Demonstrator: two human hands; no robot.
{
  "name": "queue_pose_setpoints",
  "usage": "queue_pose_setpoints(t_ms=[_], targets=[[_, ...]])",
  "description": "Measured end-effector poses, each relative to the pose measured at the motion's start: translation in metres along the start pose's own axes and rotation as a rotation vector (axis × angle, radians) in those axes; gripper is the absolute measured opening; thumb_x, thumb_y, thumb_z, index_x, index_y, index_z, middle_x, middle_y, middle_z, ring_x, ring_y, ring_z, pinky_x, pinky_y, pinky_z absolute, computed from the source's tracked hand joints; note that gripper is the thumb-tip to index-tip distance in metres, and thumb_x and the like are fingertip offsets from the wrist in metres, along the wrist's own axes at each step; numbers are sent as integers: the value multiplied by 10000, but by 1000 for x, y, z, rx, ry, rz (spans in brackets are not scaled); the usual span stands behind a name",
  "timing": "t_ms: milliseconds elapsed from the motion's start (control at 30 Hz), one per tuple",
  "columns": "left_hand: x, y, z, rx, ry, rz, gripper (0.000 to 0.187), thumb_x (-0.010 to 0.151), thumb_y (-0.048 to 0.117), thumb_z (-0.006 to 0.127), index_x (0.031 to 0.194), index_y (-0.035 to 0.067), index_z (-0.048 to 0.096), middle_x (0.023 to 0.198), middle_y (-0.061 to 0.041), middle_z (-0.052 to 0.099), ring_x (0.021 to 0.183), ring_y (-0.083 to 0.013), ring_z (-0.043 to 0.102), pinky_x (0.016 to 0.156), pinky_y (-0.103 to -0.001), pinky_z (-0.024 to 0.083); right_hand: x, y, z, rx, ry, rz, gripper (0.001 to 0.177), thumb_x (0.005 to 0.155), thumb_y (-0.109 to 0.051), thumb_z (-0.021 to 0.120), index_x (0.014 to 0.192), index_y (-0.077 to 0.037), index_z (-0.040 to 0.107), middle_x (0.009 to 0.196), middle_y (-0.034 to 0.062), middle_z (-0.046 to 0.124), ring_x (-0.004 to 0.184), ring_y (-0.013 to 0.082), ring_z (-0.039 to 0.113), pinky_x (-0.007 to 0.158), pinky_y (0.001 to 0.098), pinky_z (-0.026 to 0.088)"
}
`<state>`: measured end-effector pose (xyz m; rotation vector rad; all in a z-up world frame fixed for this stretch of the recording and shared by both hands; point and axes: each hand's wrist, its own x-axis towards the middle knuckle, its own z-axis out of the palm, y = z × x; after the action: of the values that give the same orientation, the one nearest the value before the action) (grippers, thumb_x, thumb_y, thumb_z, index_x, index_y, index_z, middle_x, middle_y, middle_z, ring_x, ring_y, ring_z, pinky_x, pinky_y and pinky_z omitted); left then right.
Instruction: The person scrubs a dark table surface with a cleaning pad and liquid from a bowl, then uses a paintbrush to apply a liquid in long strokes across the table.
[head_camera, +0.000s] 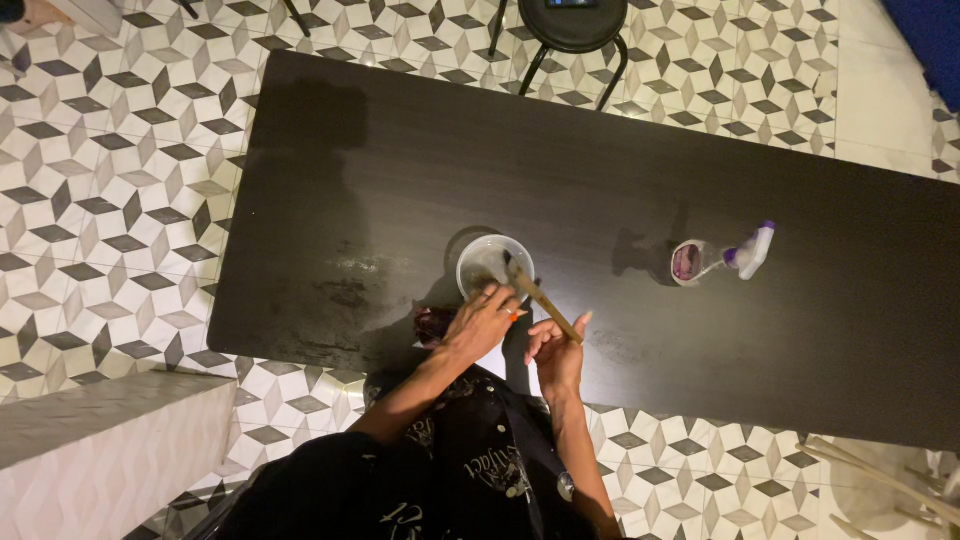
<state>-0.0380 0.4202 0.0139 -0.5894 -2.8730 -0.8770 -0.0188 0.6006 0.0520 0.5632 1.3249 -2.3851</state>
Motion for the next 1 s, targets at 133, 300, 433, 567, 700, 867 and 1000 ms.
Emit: queue_pose_setpoints(t_ms=[133,300,433,567,700,867,1000], targets=[[-9,-12,-21,16,-60,-189,325,993,244,630,1250,57,697,1178,-178,642,959,-300,672,799,-440,600,12,31,-24,30,71,-3,639,1072,-578,325,916,-43,638,664,61,554,602,217,566,603,358,515],[-17,-13,-36,9,138,-233,416,1044,370,545,1315,92,694,1192,-304,679,767,-378,747,590,-423,640,21,54,-18,-153,65,177,327,1059,-290,498,1301,-72,522,870,103,656,704,197,629,631,334,516],[-16,-8,-54,-176,7,-446,454,1041,375,491,1346,80,652,1124,-273,709,695,-326,754,569,-420,634,30,58,11,-237,5,322,462,1005,-185,467,1440,-119,328,996,158,688,738,213,687,648,344,560],[-20,2,-69,-327,84,-573,394,1059,342,513,1312,76,657,1009,-200,762,725,-282,760,616,-376,620,32,56,24,-222,14,304,422,1001,-183,384,1397,-115,255,1026,197,709,754,250,711,663,354,584],[-26,13,-87,-438,416,-395,292,1035,222,607,1242,33,689,1062,-200,756,848,-287,755,710,-368,605,31,61,18,-152,41,235,365,1086,-304,451,1325,-38,376,1001,173,677,761,222,675,640,322,574],[-34,10,-98,-491,342,-499,274,994,177,629,1226,42,684,1080,-189,752,850,-279,759,710,-360,610,34,101,-19,-304,-1,309,385,1029,-295,509,1321,-51,454,1023,151,681,791,219,687,665,323,585],[-35,5,-93,-435,385,-410,306,993,200,630,1260,63,689,1102,-177,756,896,-264,763,739,-352,632,41,148,-41,-387,-504,194,441,990,-220,613,1376,-41,496,1115,134,689,846,203,685,702,315,567]])
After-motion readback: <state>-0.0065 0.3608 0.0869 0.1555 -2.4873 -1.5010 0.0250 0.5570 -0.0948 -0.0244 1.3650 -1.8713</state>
